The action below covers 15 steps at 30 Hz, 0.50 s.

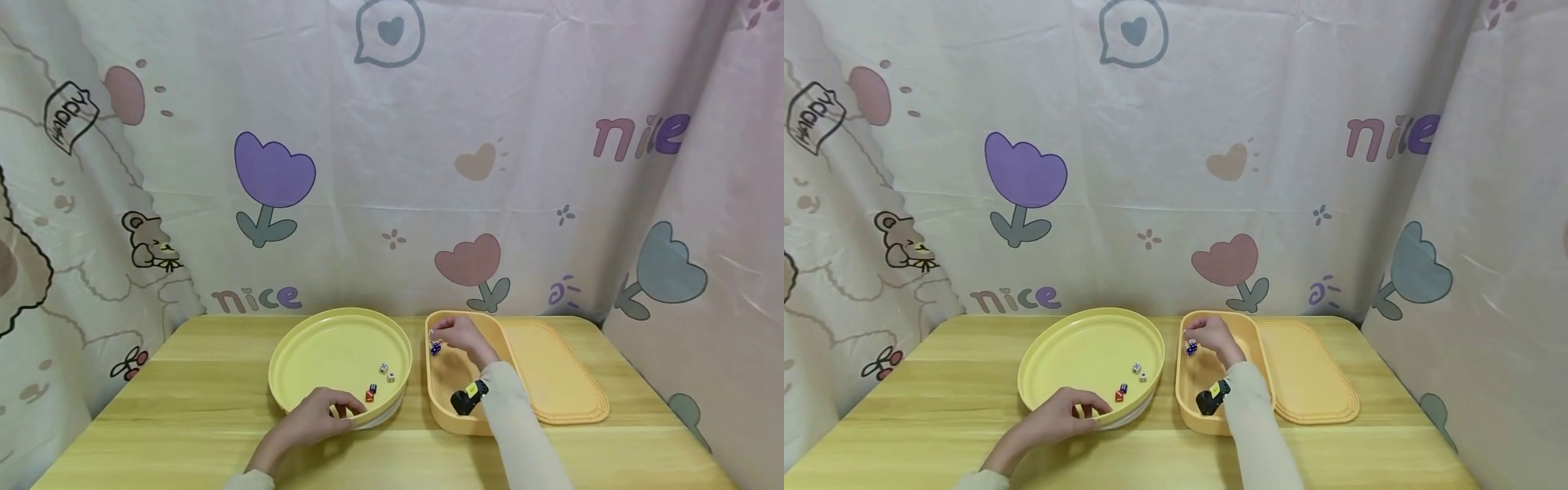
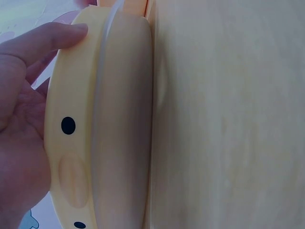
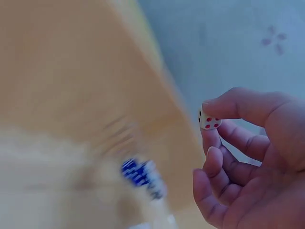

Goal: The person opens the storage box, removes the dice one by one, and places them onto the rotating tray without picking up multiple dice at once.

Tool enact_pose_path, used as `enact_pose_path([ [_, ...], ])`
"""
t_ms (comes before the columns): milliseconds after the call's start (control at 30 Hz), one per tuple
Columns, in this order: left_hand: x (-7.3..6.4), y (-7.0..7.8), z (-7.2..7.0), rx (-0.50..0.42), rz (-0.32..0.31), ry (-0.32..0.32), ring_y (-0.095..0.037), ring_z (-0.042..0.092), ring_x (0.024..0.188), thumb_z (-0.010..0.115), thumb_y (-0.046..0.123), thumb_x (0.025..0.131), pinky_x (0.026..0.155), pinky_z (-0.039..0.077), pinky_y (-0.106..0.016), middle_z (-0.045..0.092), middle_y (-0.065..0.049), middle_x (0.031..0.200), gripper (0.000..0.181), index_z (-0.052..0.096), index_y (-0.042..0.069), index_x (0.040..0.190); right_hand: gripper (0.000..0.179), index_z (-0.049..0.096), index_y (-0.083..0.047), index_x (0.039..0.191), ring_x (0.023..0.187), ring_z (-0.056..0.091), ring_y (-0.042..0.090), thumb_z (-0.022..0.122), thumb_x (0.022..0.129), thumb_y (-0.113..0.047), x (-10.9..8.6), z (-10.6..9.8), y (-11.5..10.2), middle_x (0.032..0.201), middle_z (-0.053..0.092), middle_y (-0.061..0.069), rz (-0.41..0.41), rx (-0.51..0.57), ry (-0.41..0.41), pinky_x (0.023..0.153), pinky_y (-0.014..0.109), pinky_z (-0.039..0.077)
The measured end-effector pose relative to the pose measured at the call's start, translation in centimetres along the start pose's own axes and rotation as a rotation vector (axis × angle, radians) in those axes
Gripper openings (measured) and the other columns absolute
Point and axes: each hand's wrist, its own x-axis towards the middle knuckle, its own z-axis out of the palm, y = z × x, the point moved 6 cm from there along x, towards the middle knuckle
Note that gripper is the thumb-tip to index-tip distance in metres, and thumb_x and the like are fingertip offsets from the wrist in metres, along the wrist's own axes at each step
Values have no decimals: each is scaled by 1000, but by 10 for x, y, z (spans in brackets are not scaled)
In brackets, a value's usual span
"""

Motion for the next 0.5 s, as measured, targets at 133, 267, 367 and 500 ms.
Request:
enact_pose_path([
  [133,-2,0,0,-12,8,-2,-2,52,75,70,7,83,62,45,-23,68,6,90,15,74,7,98,12,69,0,93,88,60,28,69,84,-7,-9,-4,-18,87,65,4,-59,66,37,77,37,49],
  [267,-2,0,0,-16,7,-2,-3,52,76,71,7,83,63,45,-23,68,6,91,15,74,8,98,11,68,1,93,78,57,19,69,83,-3,-23,-2,-35,84,64,4,-153,93,48,71,34,46],
  [367,-1,0,0,-6,-7,-1,-3,53,76,70,8,83,63,46,-23,68,7,91,15,74,9,98,12,68,2,93,73,55,15,69,81,0,-32,3,-42,81,63,4,-211,114,45,67,32,47],
  [500,0,0,0,14,-14,1,-2,53,77,70,8,83,64,45,-23,67,8,90,15,74,10,98,12,68,3,91,70,54,14,69,79,4,-39,11,-41,81,64,5,-257,126,51,62,27,47],
])
